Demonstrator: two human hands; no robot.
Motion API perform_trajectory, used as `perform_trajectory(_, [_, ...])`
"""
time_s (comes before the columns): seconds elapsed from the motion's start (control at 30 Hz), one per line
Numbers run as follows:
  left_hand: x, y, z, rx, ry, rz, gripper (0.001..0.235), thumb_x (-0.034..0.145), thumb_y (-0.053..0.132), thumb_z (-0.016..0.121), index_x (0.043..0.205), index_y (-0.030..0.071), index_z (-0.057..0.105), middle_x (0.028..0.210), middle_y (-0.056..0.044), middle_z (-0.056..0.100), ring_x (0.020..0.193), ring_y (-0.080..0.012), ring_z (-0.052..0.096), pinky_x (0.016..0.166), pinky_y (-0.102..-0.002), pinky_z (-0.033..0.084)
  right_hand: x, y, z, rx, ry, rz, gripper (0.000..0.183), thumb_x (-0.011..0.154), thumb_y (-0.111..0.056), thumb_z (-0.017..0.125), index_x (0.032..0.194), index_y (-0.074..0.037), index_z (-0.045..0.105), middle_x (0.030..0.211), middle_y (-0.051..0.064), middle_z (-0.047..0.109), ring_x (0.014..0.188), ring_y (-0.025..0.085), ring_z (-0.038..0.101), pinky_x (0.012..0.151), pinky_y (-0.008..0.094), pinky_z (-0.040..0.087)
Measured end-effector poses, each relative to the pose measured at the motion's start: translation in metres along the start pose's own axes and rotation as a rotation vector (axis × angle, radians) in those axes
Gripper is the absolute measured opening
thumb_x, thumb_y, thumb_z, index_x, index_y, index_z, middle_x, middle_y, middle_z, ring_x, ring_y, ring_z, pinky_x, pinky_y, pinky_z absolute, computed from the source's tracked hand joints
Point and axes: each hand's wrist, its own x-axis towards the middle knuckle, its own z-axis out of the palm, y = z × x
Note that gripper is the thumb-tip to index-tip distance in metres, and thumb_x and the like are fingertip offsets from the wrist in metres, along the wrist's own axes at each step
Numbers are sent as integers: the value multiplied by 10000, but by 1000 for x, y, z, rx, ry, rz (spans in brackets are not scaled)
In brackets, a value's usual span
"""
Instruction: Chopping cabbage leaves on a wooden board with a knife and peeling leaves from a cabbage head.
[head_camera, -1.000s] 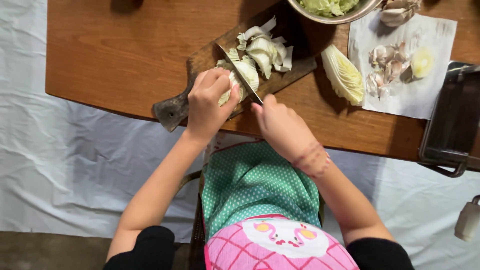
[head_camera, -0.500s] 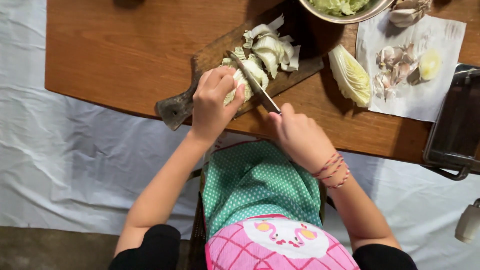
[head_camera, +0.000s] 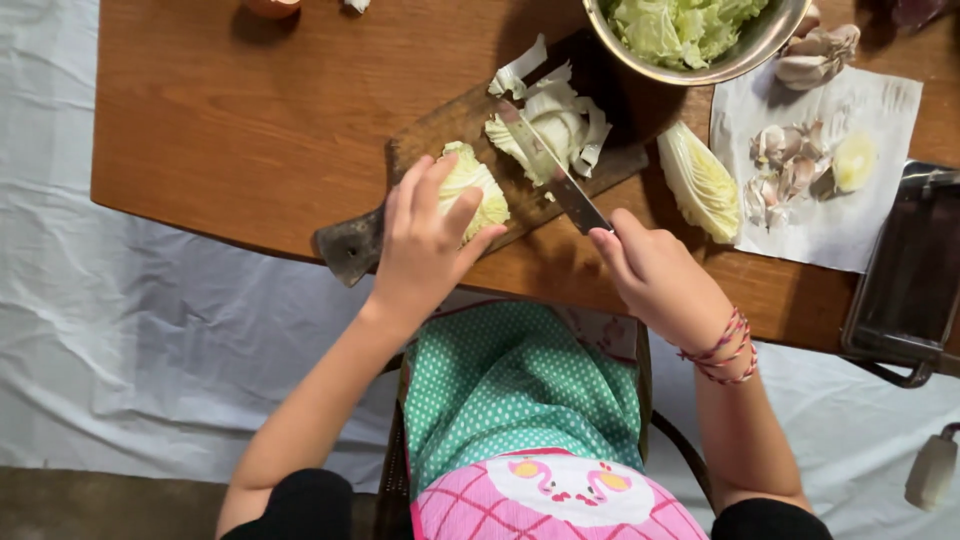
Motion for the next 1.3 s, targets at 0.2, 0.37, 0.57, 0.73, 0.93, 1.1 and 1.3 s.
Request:
perform_trajectory(0.2, [17, -26, 16, -226, -61, 163, 383, 973, 465, 714, 1197, 173, 609, 1338, -113, 555, 1161, -365, 591, 1007, -468, 510, 1, 15, 2, 23, 68, -53, 294, 1090, -370, 397, 1036, -94, 483, 698, 321, 591, 754, 564, 610, 640, 609, 455])
perform_trajectory(0.37, [27, -25, -6, -277, -163, 77, 583, 877, 539, 791, 1253, 188, 517, 1371, -24, 602, 1264, -292, 570, 1073, -514, 419, -9, -7, -26, 43, 24, -46, 198, 1066, -309, 451, 1129, -138, 529, 737, 292, 630, 801, 532, 644, 700, 594, 497])
perform_trajectory(0.57, [36, -19, -34, -167, -226, 28, 403, 990, 514, 604, 1175, 157, 594, 1403, -58, 448, 1273, -307, 470, 1066, -518, 335, -23, -11, -59, -286, 86, -91, 294, 1055, -412, 507, 934, -154, 581, 745, 62, 680, 694, 266, 657, 645, 421, 454])
perform_trajectory(0.73, [34, -23, -39, -222, -269, -45, 464, 986, 501, 629, 1313, 175, 584, 1203, -40, 544, 1064, -269, 525, 961, -464, 379, -12, -14, -79, -644, 141, -52, 547, 1104, -557, 430, 695, -206, 519, 561, -6, 588, 552, 194, 595, 500, 345, 407])
perform_trajectory(0.93, [35, -22, -44, -541, -182, -267, 833, 765, 376, 957, 1265, 169, 323, 1173, 7, 682, 1051, -193, 673, 1025, -481, 409, 25, -30, -79, -715, 135, -205, 696, 1192, -475, 279, 578, -210, 472, 463, -81, 446, 406, 90, 472, 434, 233, 361])
perform_trajectory(1.1, [32, -22, -44, -530, -201, -305, 858, 715, 462, 951, 1245, 176, 340, 1173, 42, 716, 1026, -183, 702, 1037, -494, 353, 47, -47, -75, -744, 153, -396, 709, 1194, -444, 196, 552, -189, 355, 473, -82, 286, 363, 92, 326, 414, 237, 269])
perform_trajectory(1.3, [28, -26, -43, -460, -223, -280, 889, 692, 538, 934, 1273, 165, 374, 1219, 82, 663, 1082, -188, 650, 1033, -485, 347, 66, -52, -70, -961, 288, -476, 782, 1218, -446, 333, 539, -127, 552, 512, 44, 516, 464, 296, 542, 453, 382, 325])
